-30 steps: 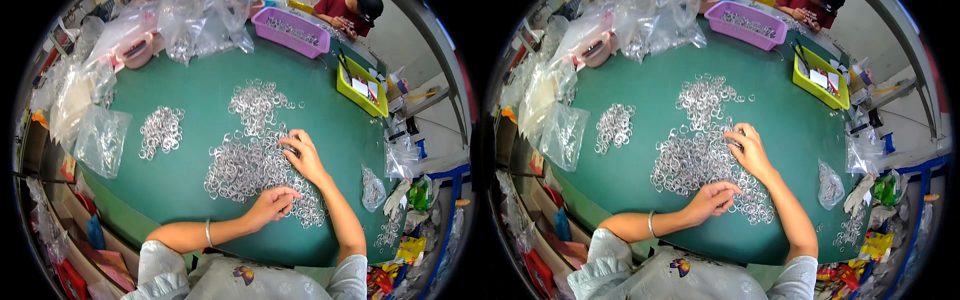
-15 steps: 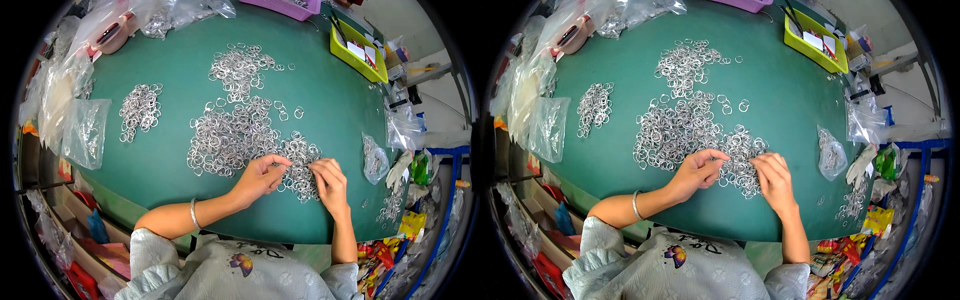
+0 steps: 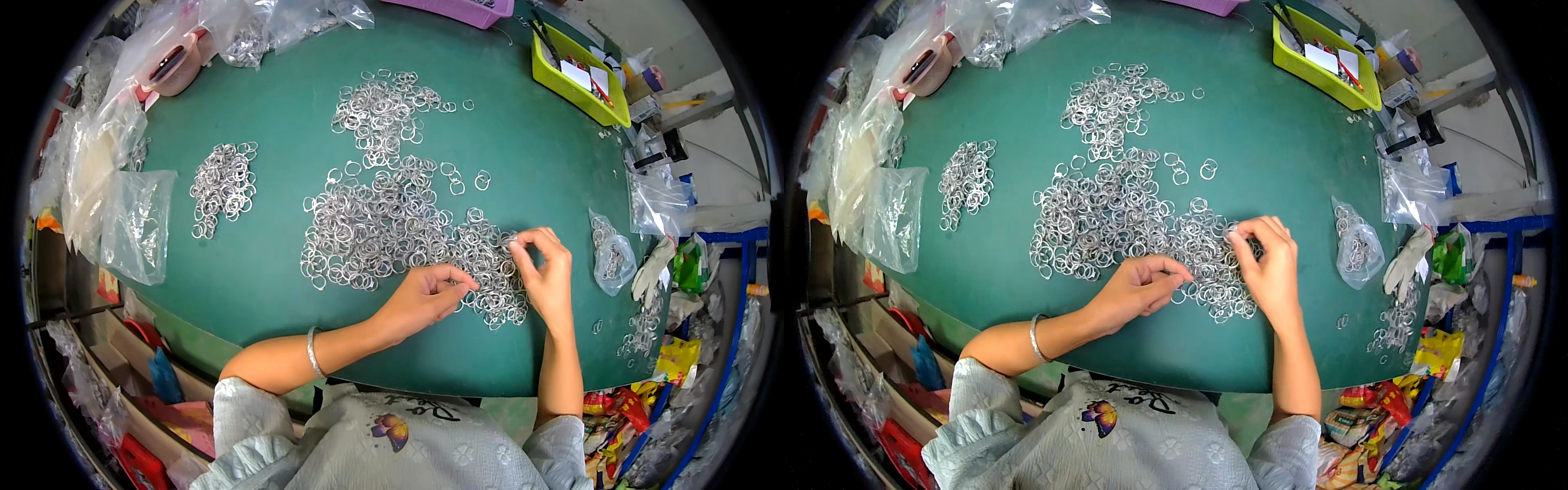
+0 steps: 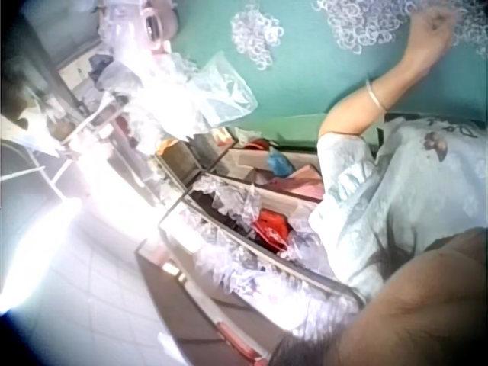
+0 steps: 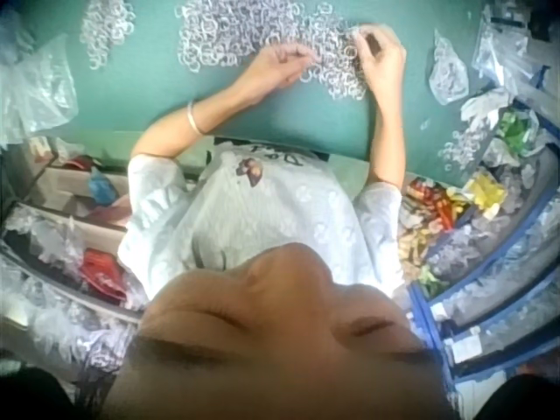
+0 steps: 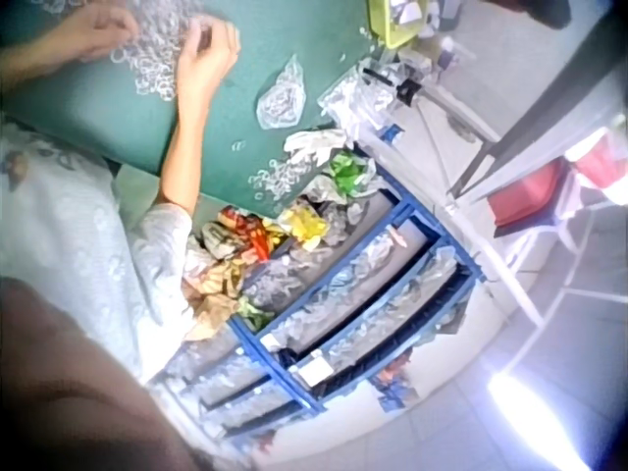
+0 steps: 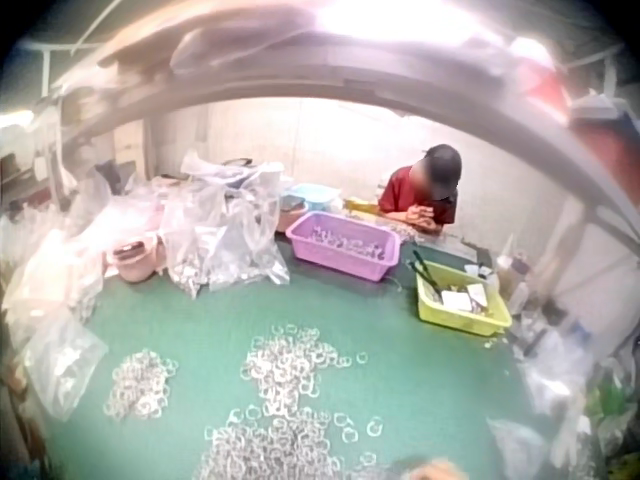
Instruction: The person sorts small metal rings by hand on a green workbench, picking them up from a pile and placing them into a small clear plastic bag.
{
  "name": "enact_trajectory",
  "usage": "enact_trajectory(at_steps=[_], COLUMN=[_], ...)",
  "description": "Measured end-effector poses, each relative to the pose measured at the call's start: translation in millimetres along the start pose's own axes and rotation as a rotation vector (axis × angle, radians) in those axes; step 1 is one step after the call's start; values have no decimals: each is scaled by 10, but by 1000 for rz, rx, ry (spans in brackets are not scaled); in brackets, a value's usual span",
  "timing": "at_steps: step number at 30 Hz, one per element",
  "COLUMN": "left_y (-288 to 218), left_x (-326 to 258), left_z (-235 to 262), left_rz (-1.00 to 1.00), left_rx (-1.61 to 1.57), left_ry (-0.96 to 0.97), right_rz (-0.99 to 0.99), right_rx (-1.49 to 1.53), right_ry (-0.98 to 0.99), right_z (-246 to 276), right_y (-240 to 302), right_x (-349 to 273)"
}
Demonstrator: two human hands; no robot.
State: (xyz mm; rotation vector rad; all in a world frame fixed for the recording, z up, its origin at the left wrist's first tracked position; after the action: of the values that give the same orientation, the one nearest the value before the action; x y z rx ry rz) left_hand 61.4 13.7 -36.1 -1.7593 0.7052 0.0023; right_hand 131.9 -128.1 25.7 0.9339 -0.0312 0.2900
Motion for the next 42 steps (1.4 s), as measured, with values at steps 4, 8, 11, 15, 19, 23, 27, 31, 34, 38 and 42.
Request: enact_trajectory(at_steps=[4, 8, 11, 15, 19, 23, 27, 31, 34, 38, 42], left_y=[14, -6, -104, -270, -255, -211, -247, -167, -119, -157, -162], left_x=[-1, 5, -18, -59, -75, -65, -81, -65, -59, -66, -44], left_z=[-24, 20, 36, -4, -12, 0, 19, 93, 82, 10, -21], left_rz=[-23, -31, -115, -310, -275, -228, -274, -158, -114, -117, -110], left_rx=[22, 14, -20, -1, 80, 73, 23, 3, -54, -140, -187], left_ry=[1, -35, -72, -48, -25, -44, -50, -116, -107, -5, 117], right_rz=[4, -22, -359, -501, -522, -594, -707, -373, -290, -331, -371], right_rx=[-14, 46, 702, 1083, 1147, 1350, 1467, 1006, 957, 1046, 1049], right_ry=[-21, -49, 0, 141, 221, 282, 359, 227, 166, 25, 148], right_z=[100, 165, -28, -320, -461, -549, -635, -483, -463, -444, -453], right_y=[-50, 32, -143, -90, -32, -29, 18, 110, 183, 142, 105], right_x=[-116, -177, -345, -491, -570, -613, -666, -586, -579, -578, -598])
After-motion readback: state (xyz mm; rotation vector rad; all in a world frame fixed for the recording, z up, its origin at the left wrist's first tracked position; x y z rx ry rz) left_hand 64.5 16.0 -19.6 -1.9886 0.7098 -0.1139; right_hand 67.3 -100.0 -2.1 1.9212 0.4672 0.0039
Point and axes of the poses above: each hand's wrist, its own x-axis towards the middle knuckle, its own z-axis out of the back of the hand, y = z × x, the point moved 7 cm from there along x, towards the middle knuckle, and after that the axes turned 9 degrees about x, right-handed, at the moved point
